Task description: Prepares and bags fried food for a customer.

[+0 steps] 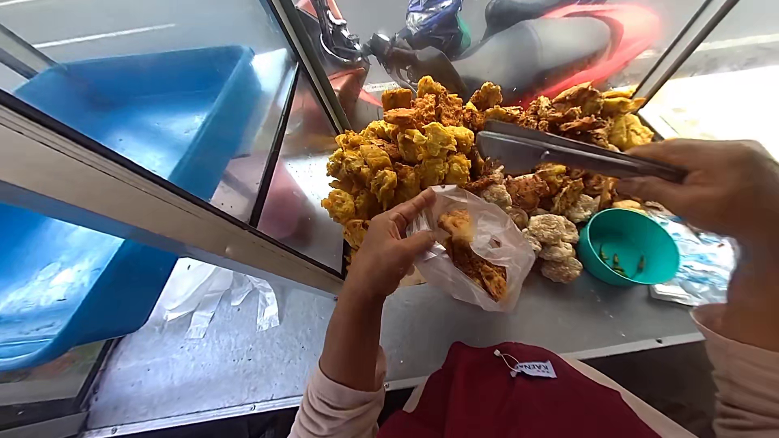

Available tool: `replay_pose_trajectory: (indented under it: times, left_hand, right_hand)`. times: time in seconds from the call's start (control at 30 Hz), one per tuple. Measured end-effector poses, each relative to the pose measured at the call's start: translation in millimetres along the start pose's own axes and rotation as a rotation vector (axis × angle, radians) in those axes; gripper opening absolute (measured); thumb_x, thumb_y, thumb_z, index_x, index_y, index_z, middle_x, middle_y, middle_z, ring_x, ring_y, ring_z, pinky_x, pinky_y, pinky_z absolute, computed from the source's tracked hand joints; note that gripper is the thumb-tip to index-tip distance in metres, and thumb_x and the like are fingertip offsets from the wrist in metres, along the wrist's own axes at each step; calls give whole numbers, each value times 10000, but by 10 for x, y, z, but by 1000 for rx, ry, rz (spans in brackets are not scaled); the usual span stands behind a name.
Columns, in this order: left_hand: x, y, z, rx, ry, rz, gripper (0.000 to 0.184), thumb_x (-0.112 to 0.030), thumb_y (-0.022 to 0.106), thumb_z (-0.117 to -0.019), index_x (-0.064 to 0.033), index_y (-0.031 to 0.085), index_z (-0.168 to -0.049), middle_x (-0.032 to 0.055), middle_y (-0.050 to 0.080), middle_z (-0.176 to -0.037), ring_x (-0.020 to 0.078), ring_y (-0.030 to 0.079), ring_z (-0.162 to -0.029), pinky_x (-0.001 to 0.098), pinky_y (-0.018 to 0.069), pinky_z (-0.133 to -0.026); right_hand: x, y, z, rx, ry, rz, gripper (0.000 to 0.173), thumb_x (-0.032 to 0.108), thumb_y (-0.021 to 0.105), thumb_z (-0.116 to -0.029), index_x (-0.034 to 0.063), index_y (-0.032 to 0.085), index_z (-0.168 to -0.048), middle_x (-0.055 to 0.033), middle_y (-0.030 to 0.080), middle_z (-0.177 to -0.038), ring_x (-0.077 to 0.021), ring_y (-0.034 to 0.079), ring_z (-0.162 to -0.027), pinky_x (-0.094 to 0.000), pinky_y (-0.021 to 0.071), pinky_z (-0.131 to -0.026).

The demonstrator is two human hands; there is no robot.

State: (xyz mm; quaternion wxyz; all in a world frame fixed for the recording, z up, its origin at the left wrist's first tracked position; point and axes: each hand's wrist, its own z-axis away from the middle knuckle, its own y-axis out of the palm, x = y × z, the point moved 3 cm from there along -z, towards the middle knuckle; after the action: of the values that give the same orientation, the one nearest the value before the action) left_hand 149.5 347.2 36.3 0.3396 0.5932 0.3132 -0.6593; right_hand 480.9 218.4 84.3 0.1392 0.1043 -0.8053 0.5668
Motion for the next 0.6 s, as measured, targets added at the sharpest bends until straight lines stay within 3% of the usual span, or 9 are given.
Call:
replay_pose_trajectory:
  times: [0.07,0.13,0.27,0.33,0.4,0.47,0.5,0.57,0.6]
  left_hand:
    - [8,37,2,19,10,10,584,120,520,-915,-74,544,-1465,58,603,-1410,92,675,-918,246,572,-728]
    - [14,67,-9,21,20,11,596,121,508,-910,-76,537,-1472,51,587,-1431,88,672,-925,239,568,-733]
    - [13,72,13,-8,11,4,613,122,529,-893,-81,539,-1472,53,599,-1415,83,677,-938,224,572,-757]
    - [23,57,13,-26,22,-6,621,109,538,-872,-83,548,-1463,53,615,-1393,91,681,-959,235,577,-780]
    - [42,69,17,-39,43,-2,612,90,552,-858,-84,571,-1444,42,649,-1341,87,691,-941,235,589,-774]
    - [39,126,24,-24,65,-3,612,65,563,-846,-93,582,-1437,28,660,-1333,78,699,-945,226,595,-769]
    - [29,154,40,-9,80,-9,608,48,563,-843,-94,585,-1434,24,657,-1342,78,699,-967,225,596,-776]
    - [-8,168,88,33,141,-8,585,13,560,-841,-97,603,-1414,9,667,-1342,80,703,-1015,225,602,-804]
    - [-28,153,116,54,184,-4,565,-7,568,-849,-103,616,-1404,3,671,-1341,80,703,-1028,222,601,-813]
  right_hand:
    - [-97,296,-247,41,307,29,343,283,632,-1034,-6,688,-1210,-310,691,-1033,-537,656,-961,-767,456,-802]
    - [-221,687,-465,91,485,67,399,323,586,-1054,-36,667,-1207,-343,669,-1099,-572,626,-1075,-776,440,-862]
    - [-184,932,-592,108,458,59,659,469,590,-1032,-9,513,-1480,-331,522,-1429,-569,407,-1377,-775,313,-1043]
    - [163,759,-413,38,343,-17,753,591,610,-971,15,547,-1451,-289,596,-1308,-521,538,-1220,-728,427,-931]
    - [591,732,-112,99,232,-158,772,644,674,-902,104,546,-1437,-167,673,-1064,-359,670,-829,-597,555,-663]
    - [878,899,126,232,157,-265,682,424,767,-891,121,518,-1448,-161,679,-1035,-321,682,-783,-549,563,-646]
    - [910,987,192,207,99,-310,514,246,729,-913,80,570,-1372,-149,686,-929,-293,675,-730,-499,559,-623]
    - [806,949,246,12,34,-480,265,-1,615,-888,1,667,-1148,-89,657,-763,-160,602,-597,-334,524,-544]
    - [710,808,253,-66,30,-566,224,-22,579,-912,-1,671,-1115,-57,671,-801,-86,606,-616,-254,539,-562]
